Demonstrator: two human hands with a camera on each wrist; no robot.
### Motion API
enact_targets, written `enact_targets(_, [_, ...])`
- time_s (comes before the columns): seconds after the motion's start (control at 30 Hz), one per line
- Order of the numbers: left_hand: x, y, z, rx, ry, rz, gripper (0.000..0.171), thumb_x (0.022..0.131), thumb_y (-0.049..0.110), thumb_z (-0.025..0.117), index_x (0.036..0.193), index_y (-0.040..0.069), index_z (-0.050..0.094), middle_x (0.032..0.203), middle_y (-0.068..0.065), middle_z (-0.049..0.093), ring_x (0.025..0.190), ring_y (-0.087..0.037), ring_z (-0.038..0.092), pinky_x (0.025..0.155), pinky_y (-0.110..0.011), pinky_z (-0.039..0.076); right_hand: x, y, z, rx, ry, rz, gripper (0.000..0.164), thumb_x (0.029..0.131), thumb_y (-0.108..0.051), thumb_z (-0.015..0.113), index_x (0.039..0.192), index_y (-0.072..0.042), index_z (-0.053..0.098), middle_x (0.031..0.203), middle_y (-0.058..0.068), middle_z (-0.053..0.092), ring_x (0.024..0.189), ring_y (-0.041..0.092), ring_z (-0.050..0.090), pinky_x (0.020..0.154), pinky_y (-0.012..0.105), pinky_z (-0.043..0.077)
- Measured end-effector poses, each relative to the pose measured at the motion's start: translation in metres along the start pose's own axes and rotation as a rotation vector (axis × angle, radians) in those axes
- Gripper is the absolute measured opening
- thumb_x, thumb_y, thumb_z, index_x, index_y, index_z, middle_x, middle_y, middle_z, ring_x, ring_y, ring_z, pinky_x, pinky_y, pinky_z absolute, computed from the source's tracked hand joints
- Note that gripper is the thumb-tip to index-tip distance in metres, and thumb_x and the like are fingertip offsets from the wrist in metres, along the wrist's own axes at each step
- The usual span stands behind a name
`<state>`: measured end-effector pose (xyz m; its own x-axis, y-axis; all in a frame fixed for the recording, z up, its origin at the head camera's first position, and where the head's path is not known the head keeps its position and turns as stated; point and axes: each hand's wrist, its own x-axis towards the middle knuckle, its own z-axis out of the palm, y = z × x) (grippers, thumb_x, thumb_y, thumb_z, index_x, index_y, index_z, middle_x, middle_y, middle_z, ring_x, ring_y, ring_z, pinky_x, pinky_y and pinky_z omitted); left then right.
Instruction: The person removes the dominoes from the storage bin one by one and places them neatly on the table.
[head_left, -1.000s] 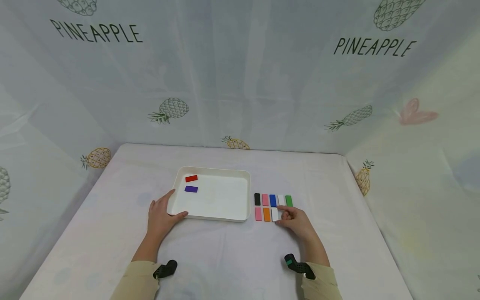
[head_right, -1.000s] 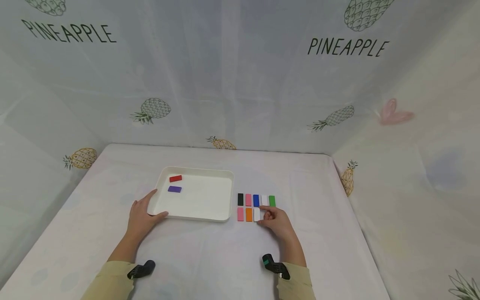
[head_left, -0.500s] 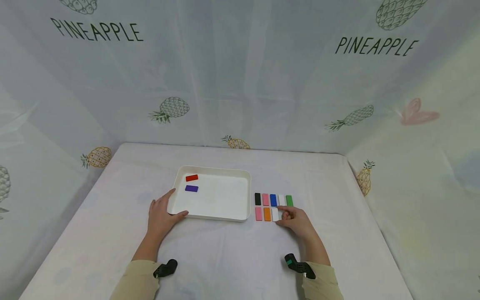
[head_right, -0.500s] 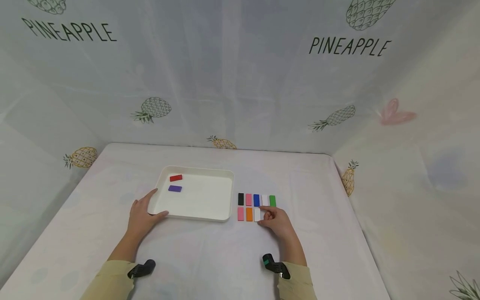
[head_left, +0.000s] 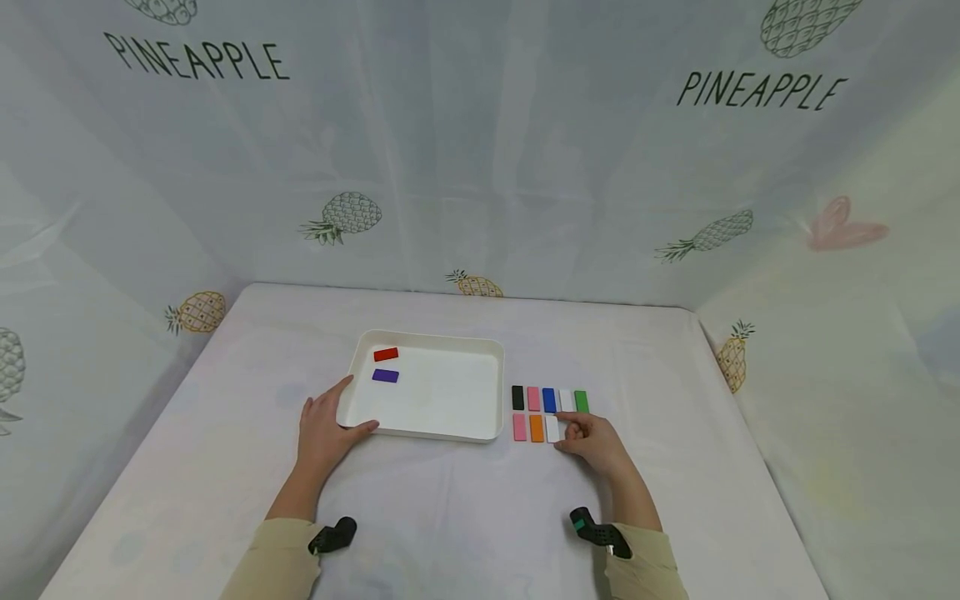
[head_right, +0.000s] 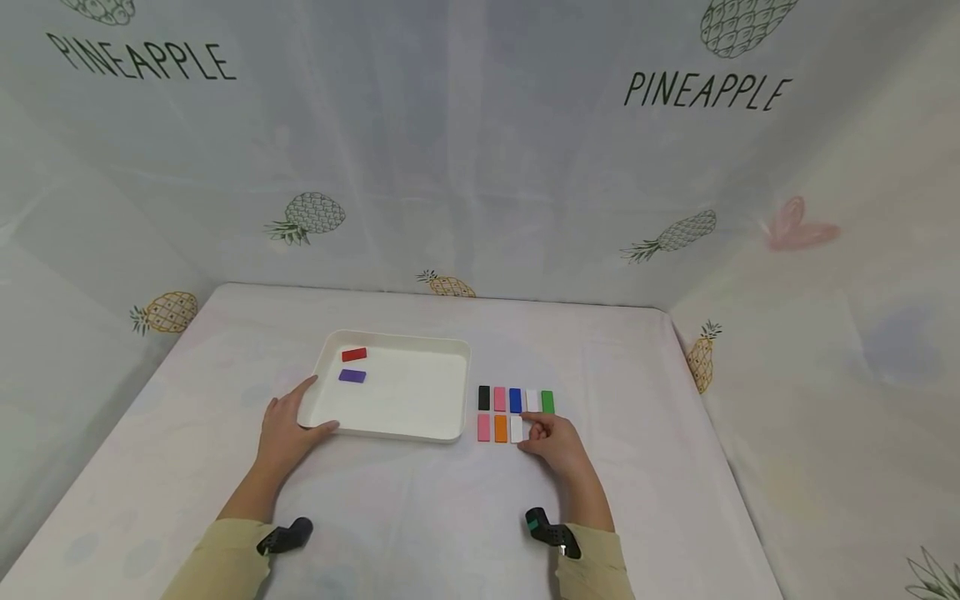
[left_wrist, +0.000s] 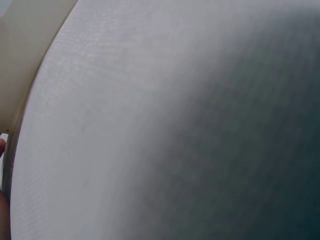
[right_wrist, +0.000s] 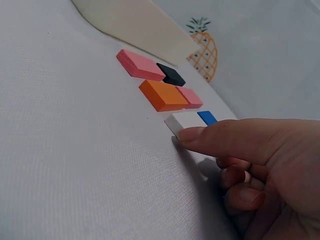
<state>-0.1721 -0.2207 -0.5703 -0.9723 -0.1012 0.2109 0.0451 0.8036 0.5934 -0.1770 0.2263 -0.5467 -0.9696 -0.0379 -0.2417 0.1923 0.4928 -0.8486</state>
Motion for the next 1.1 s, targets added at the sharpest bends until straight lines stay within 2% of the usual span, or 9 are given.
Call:
enact_targets(0.43, [0.0,0.001,-0.003,-0.014,0.013,0.009,0.095,0.07,0.047,0.081,0.145,0.004,0.041,0.142,-0.023,0.047,0.129,-0.043,0.04,0.11,-0.065,0.01,-0.001,-0.002,0.0,0.04,-0.009,0.003,0.047,0.076,0.001,0.078,0.121,-0.003,0.066,0.071,0.003,0.05,0.066,0.017,0.045,0.057,0.024,0.037])
enact_targets(0.67, [-0.003,-0.002,-0.002,-0.023,0.018,0.012,0.096,0.069,0.048,0.082,0.144,0.003,0.042,0.141,-0.023,0.048,0.129,-0.044,0.041,0.11,-0.066,0.011,-0.005,-0.003,0.002,0.056,0.028,-0.053,0.047,0.077,-0.001,0.079,0.122,-0.003,0.065,0.077,0.004,0.055,0.07,0.017,0.048,0.058,0.022,0.041])
enact_targets(0.9, [-0.003,-0.002,-0.002,-0.03,0.01,0.006,0.098,0.07,0.051,0.081,0.145,0.003,0.041,0.142,-0.023,0.047,0.13,-0.044,0.04,0.11,-0.065,0.009,-0.01,-0.034,0.016,0.09,0.042,-0.127,0.04,0.077,-0.001,0.078,0.117,-0.004,0.068,0.084,0.006,0.056,0.075,0.02,0.049,0.057,0.022,0.043])
enact_targets(1.1, [-0.003,0.001,-0.002,-0.025,-0.008,-0.001,0.098,0.07,0.052,0.081,0.145,0.004,0.04,0.143,-0.023,0.046,0.13,-0.044,0.038,0.111,-0.065,0.009,-0.009,-0.06,0.038,0.193,-0.021,-0.153,0.04,0.076,0.002,0.078,0.115,-0.001,0.068,0.084,0.007,0.057,0.075,0.018,0.05,0.056,0.021,0.045])
